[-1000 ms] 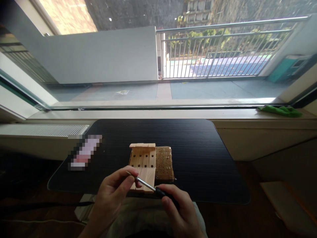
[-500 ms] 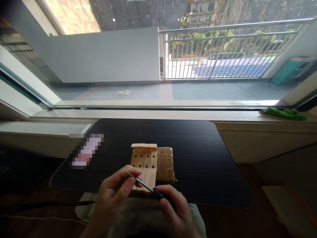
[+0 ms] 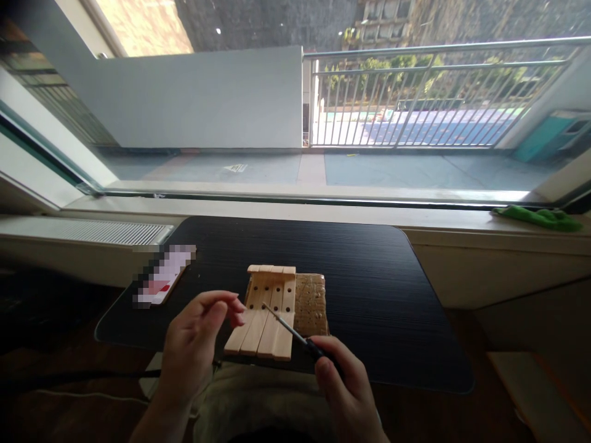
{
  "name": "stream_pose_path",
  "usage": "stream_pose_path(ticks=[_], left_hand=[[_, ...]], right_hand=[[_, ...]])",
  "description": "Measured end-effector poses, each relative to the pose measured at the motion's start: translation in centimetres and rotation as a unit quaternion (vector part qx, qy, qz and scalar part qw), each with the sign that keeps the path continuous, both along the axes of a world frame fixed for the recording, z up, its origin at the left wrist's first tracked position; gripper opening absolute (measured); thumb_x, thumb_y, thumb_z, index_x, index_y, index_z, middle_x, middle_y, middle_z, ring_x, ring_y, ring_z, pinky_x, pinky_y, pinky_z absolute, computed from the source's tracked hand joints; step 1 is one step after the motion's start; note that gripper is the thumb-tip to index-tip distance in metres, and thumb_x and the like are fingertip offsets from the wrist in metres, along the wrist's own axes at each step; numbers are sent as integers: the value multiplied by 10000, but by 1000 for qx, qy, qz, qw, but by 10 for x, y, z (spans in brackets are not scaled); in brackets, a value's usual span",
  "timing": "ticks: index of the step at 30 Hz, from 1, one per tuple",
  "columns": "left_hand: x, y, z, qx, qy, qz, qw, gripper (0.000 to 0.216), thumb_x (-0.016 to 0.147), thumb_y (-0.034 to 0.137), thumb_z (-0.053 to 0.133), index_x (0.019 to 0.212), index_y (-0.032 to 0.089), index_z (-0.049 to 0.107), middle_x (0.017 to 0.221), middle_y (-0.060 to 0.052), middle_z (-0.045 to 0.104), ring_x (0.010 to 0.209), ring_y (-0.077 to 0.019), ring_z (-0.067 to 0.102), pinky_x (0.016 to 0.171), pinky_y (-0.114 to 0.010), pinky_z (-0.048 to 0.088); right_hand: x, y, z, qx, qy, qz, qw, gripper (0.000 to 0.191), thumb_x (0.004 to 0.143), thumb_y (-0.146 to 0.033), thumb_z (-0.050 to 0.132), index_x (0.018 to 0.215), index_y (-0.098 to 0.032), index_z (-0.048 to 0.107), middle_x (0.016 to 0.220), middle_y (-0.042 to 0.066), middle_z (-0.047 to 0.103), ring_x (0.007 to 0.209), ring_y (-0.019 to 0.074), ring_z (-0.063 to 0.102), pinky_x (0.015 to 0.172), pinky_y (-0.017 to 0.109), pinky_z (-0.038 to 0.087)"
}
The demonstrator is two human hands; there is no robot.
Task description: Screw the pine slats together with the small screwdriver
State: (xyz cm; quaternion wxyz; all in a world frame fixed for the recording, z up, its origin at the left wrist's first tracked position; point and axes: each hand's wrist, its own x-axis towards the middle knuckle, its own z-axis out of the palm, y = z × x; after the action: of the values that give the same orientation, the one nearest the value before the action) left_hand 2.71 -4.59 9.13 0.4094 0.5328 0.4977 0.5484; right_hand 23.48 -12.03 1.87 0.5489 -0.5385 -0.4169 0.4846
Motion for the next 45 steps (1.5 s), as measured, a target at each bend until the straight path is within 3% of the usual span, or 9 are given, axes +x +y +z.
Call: stream_pose_path(ticks=[3, 7, 11, 17, 22, 27, 35, 45], left_hand=[[-8, 15, -14, 3, 31, 49, 998, 195, 871, 334, 616, 827, 148, 655, 768, -40, 687, 683, -134, 650, 662, -231, 548], [-20, 29, -43, 22, 100, 75, 992, 226, 856, 298, 604, 1032, 160, 633, 1057, -95, 696, 984, -203, 669, 888, -323, 542], [-27, 35, -68, 19, 214, 81, 973, 275, 866, 327, 558, 1074, 168, 642, 1129, -117, 691, 1095, -251, 634, 988, -404, 494], [-25, 39, -91, 8, 253, 64, 965, 290, 874, 343, 524, 1059, 168, 661, 1144, -129, 694, 1128, -280, 618, 1031, -475, 456], [-25, 38, -92, 8, 259, 58, 964, 281, 879, 343, 512, 1041, 180, 674, 1129, -114, 704, 1114, -273, 625, 1038, -473, 450], [-25, 38, -89, 13, 270, 56, 961, 279, 871, 347, 508, 1006, 180, 686, 1109, -116, 710, 1101, -280, 631, 1029, -479, 455], [-25, 38, -91, 18, 274, 56, 960, 273, 863, 330, 507, 1006, 180, 684, 1102, -116, 712, 1113, -287, 626, 1017, -476, 460], [-25, 38, -90, 23, 285, 56, 957, 259, 865, 325, 510, 987, 179, 686, 1079, -116, 718, 1113, -294, 630, 1011, -477, 470]], right_hand=[[14, 5, 1, -27, 15, -24, 999, 407, 832, -546, 637, 992, -176, 692, 581, -23, 468, 479, 96, 367, 417, 221, 294], [39, 13, 1, -34, -95, -28, 995, 408, 836, -553, 619, 972, -177, 700, 565, -20, 472, 483, 115, 392, 423, 240, 321], [55, 25, 3, -26, -211, -1, 977, 439, 849, -573, 576, 966, -176, 722, 577, 4, 541, 519, 149, 500, 433, 249, 388], [56, 43, 5, -7, -251, 21, 968, 404, 841, -539, 592, 932, -175, 742, 803, 68, 722, 770, 237, 664, 685, 328, 539], [59, 54, 4, 0, -286, 67, 956, 397, 833, -530, 599, 936, -180, 755, 813, 70, 749, 742, 240, 679, 679, 329, 553], [58, 57, 7, 6, -294, 56, 954, 386, 850, -517, 580, 928, -183, 757, 836, 70, 754, 772, 242, 688, 701, 326, 553], [66, 64, 8, 7, -354, 125, 927, 422, 878, -498, 545, 997, -153, 758, 891, 95, 765, 805, 255, 710, 713, 322, 567], [64, 70, 22, 17, -382, 124, 916, 369, 869, -443, 558, 990, -161, 763, 895, 88, 770, 799, 259, 717, 697, 316, 566]])
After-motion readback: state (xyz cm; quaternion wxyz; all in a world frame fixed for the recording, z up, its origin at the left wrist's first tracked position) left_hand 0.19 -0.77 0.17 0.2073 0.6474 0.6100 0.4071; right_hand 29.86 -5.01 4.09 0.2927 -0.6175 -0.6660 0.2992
